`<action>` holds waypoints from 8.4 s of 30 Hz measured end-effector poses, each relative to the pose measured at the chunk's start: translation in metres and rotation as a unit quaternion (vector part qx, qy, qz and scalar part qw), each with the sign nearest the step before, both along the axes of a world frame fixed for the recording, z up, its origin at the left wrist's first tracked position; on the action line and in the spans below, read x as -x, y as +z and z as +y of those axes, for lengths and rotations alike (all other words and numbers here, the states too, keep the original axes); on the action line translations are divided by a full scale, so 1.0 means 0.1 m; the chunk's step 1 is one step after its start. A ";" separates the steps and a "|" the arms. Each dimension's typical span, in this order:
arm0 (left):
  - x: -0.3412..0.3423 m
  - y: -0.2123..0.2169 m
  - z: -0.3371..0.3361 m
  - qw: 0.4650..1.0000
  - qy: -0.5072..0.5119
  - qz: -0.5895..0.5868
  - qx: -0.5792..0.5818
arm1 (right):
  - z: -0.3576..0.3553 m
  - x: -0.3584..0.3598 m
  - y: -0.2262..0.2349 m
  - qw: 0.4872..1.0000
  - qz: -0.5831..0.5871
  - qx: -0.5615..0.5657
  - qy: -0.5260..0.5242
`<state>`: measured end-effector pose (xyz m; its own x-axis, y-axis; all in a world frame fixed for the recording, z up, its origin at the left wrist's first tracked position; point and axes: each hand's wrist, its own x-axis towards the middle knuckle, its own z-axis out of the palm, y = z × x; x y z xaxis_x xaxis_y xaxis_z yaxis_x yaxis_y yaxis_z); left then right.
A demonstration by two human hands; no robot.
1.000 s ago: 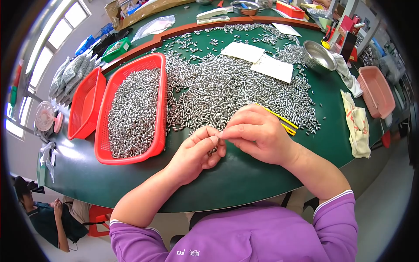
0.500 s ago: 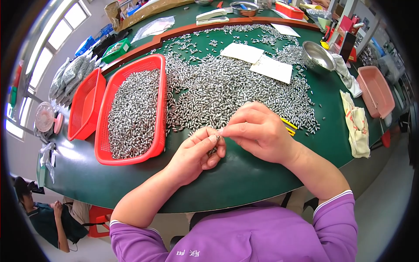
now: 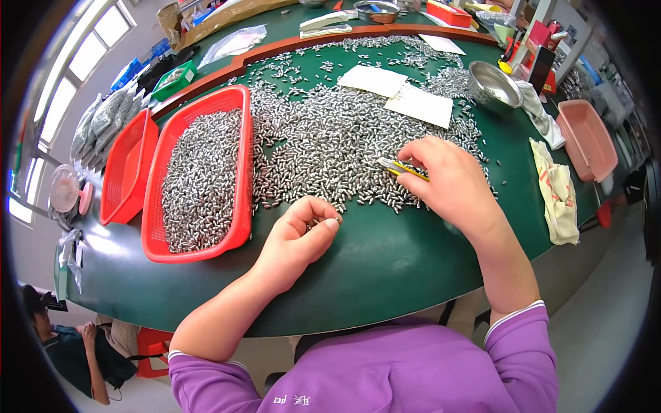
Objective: Manually sorting and inspecting small cylindrical metal components at a workbench in a factory.
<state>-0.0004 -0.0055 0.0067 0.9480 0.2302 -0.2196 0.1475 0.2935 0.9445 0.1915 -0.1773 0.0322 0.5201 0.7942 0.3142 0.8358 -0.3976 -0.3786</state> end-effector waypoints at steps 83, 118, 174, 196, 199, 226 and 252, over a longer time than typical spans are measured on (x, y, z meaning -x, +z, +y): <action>0.01 0.10 -0.02 0.866 -0.030 0.112 -0.486 | 0.15 0.53 -0.25 0.960 0.187 0.032 0.207; -0.04 -0.13 0.15 0.994 0.002 -0.026 0.104 | 0.38 0.27 -0.42 0.953 -0.066 -0.225 0.192; 0.03 -0.08 0.11 0.982 -0.093 -0.005 0.164 | 0.26 0.40 -0.24 0.868 0.370 -0.148 0.295; -0.02 -0.10 0.10 0.985 -0.078 -0.021 0.155 | 0.22 0.36 -0.24 0.916 0.197 -0.214 0.277; -0.01 -0.09 0.09 0.984 -0.079 -0.020 0.156 | 0.22 0.34 -0.24 0.915 0.204 -0.211 0.277; -0.05 -0.12 0.13 0.988 -0.015 -0.034 0.149 | 0.22 0.21 -0.28 0.973 0.038 -0.121 0.191; -0.04 -0.13 0.13 0.990 -0.005 -0.032 0.138 | 0.27 0.27 -0.31 0.956 0.086 -0.193 0.204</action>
